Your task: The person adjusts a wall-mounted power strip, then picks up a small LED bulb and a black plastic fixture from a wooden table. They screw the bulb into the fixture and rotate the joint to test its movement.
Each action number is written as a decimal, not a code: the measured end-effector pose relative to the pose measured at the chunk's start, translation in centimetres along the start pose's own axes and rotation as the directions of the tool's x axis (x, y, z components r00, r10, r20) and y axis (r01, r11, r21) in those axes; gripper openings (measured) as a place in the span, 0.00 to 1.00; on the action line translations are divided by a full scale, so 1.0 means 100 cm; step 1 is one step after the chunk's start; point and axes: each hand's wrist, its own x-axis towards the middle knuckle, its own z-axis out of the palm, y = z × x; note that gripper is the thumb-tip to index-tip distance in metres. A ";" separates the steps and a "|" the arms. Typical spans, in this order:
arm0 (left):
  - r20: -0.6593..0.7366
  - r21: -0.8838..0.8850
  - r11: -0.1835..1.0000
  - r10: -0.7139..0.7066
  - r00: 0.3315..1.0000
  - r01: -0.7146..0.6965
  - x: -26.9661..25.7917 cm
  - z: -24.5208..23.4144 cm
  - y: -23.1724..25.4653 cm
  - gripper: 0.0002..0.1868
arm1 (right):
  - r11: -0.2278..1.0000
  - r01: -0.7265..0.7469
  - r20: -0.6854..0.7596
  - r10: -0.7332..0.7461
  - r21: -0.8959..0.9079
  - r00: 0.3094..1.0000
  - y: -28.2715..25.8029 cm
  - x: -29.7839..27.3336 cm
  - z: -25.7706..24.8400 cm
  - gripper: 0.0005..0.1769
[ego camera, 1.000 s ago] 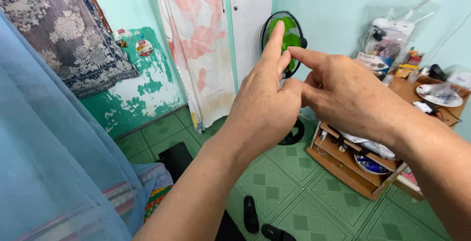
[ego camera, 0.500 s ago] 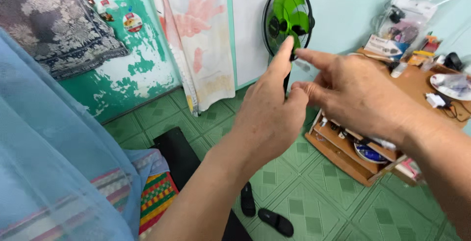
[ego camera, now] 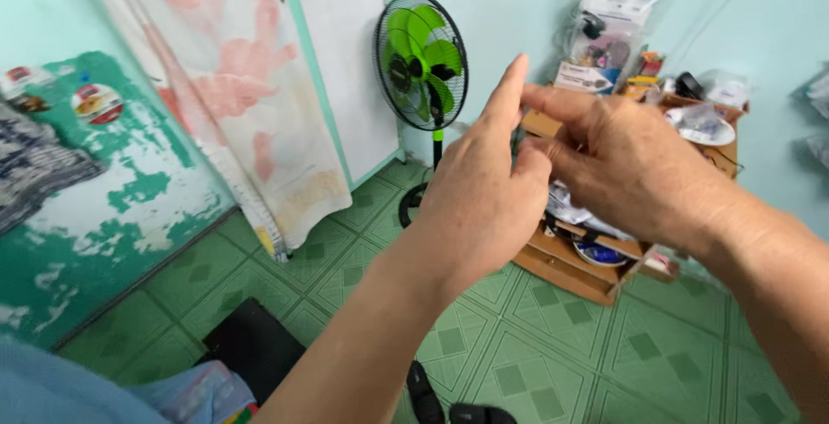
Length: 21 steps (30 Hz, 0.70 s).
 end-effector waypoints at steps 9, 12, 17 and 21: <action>0.185 -0.064 0.998 0.014 0.983 -0.003 0.038 0.004 -0.019 0.39 | 0.942 -0.333 0.013 0.334 -0.031 0.943 -0.009 0.013 -0.001 0.29; 0.225 -0.020 1.000 0.016 0.974 -0.012 0.046 0.009 -0.025 0.38 | 0.957 -0.279 -0.049 0.283 0.078 0.958 -0.003 0.020 0.001 0.27; 0.257 0.042 0.999 -0.039 0.966 0.029 0.059 0.015 -0.035 0.39 | 0.951 -0.297 -0.061 0.303 0.090 0.951 0.008 0.033 0.011 0.27; 0.236 -0.021 1.000 0.023 0.971 -0.018 0.062 0.024 -0.047 0.39 | 0.946 -0.314 -0.060 0.319 0.080 0.946 0.022 0.040 0.023 0.26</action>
